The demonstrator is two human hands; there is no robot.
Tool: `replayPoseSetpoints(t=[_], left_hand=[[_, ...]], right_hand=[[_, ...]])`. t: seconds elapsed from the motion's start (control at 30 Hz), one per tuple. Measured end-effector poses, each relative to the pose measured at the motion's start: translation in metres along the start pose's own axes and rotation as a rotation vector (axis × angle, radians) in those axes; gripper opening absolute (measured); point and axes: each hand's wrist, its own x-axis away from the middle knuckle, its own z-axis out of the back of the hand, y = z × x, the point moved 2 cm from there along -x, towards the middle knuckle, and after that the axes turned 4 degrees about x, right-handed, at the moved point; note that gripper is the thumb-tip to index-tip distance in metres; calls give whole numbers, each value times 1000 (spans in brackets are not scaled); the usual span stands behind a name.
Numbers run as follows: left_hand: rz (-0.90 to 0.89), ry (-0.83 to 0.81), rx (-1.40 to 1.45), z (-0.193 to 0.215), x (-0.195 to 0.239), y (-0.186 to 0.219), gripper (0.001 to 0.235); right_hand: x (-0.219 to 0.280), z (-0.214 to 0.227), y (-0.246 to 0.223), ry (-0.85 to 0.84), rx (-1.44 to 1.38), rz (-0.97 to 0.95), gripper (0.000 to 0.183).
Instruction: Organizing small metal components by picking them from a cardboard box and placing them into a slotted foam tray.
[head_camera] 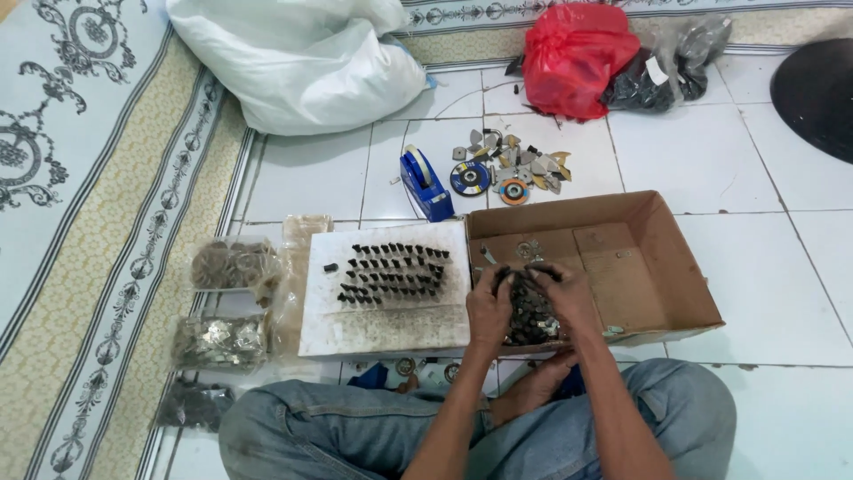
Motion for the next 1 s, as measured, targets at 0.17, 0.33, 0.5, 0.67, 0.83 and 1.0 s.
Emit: replayPoseSetpoints(t=[0.17,0.33,0.5,0.67,0.83,1.0], left_hand=[[119,127,297,1,-4,-5,21],[148,214,489,8,0,-1,30],[346,235,816,7,4,2,21],[363,232,877,7,4,7,20],[344,179,903,8,5,26,19],[258,123,716,11,3,24,23]], right_hand=[[29,-15,-56,-12,-158,11,33],[30,-17,-49,5,-195,37,25],[30,-19,-43,19,-107,186,28],[39,-22,-60,30,-89,230,21],[33,-24,-52,-15,-182,232,20],[36,-26,-60,-8,-229,202,21]])
